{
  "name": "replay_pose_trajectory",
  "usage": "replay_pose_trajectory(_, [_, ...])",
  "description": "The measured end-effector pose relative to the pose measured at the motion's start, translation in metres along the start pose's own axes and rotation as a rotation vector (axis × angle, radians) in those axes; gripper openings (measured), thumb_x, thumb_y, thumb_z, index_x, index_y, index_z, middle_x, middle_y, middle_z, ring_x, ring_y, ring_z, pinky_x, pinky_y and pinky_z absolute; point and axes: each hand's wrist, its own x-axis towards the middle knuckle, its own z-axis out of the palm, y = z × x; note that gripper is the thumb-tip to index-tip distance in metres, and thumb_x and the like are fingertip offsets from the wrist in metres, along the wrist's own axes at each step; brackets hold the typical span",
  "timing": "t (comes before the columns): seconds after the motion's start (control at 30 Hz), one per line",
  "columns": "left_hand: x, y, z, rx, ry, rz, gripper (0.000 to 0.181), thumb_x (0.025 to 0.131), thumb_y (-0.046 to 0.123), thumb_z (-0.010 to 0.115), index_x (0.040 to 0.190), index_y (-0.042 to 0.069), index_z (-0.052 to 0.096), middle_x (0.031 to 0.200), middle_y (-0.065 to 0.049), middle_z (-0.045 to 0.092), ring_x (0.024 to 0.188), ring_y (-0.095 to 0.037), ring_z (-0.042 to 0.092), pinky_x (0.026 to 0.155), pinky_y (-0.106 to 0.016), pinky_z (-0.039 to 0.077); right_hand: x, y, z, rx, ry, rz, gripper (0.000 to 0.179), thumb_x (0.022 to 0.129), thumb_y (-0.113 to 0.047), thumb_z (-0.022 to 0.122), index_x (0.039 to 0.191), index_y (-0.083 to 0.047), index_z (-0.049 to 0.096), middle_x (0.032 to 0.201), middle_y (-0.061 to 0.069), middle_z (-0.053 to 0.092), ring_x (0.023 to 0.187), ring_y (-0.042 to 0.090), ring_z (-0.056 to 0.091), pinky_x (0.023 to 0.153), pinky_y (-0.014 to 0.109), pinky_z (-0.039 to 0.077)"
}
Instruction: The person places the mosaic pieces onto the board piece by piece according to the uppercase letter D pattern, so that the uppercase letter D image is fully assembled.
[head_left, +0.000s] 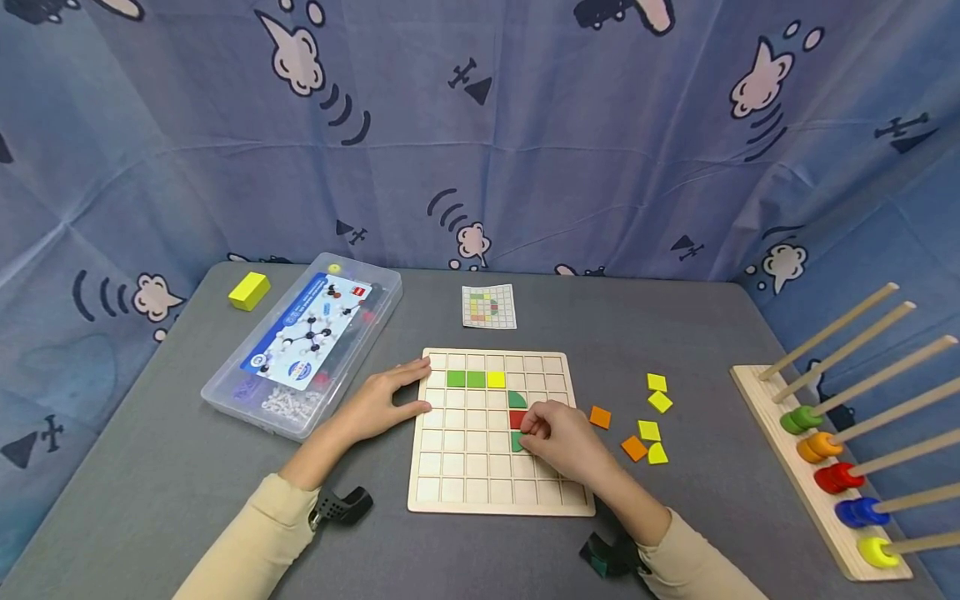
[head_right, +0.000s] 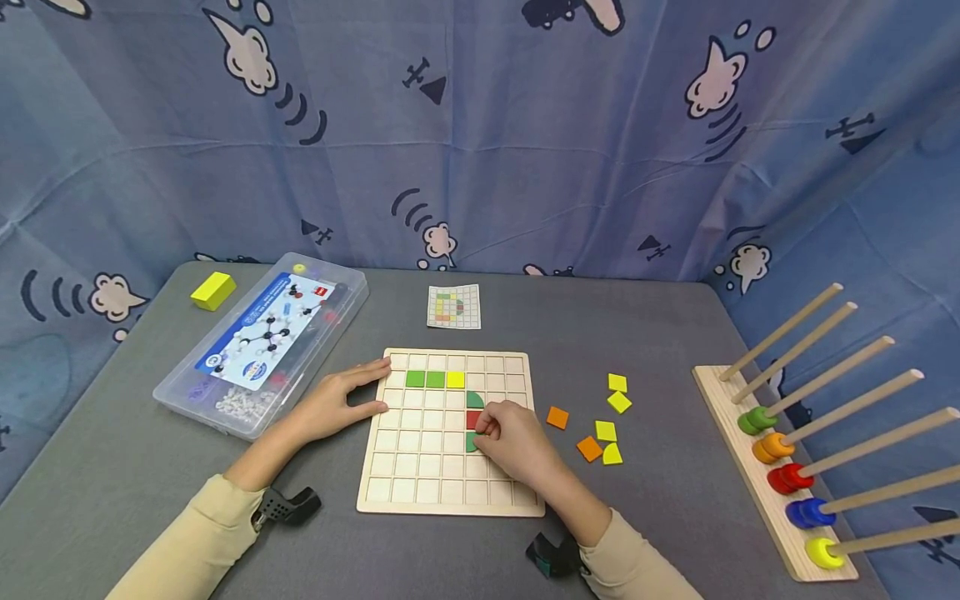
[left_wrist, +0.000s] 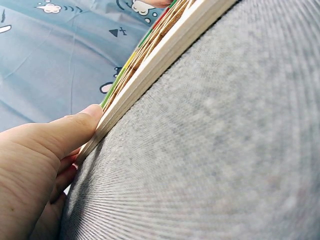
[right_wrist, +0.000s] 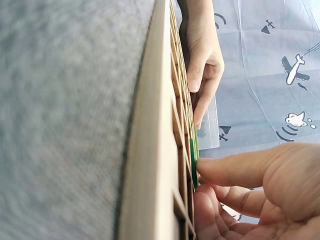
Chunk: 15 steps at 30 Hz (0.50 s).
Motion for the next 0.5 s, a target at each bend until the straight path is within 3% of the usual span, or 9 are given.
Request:
replay_pose_trajectory(0.23, [0.0, 0.0005, -0.0004, -0.002, 0.001, 0.004, 0.059, 0.085, 0.031, 0.07, 0.135, 0.005, 0.053, 0.145, -0.008, 0.046, 0.134, -0.034, 0.041, 0.113, -0.047, 0.031, -0.0006, -0.0005, 0.0, -0.008, 0.006, -0.02, 0.015, 0.077, -0.007, 0.076, 0.075, -0.013, 0.062, 0.071, -0.004, 0.053, 0.064, 0.007, 0.048, 0.056, 0.019, 0.042])
replay_pose_trajectory(0.5, [-0.0003, 0.0004, -0.0005, -0.003, -0.004, 0.002, 0.059, 0.086, 0.032, 0.07, 0.136, 0.006, 0.053, 0.145, -0.007, 0.045, 0.134, -0.034, 0.04, 0.113, -0.047, 0.032, -0.0051, 0.0006, -0.0076, 0.062, -0.069, -0.049, 0.013, 0.079, -0.009, 0.074, 0.088, -0.009, 0.065, 0.079, -0.004, 0.057, 0.071, 0.009, 0.052, 0.061, 0.019, 0.046])
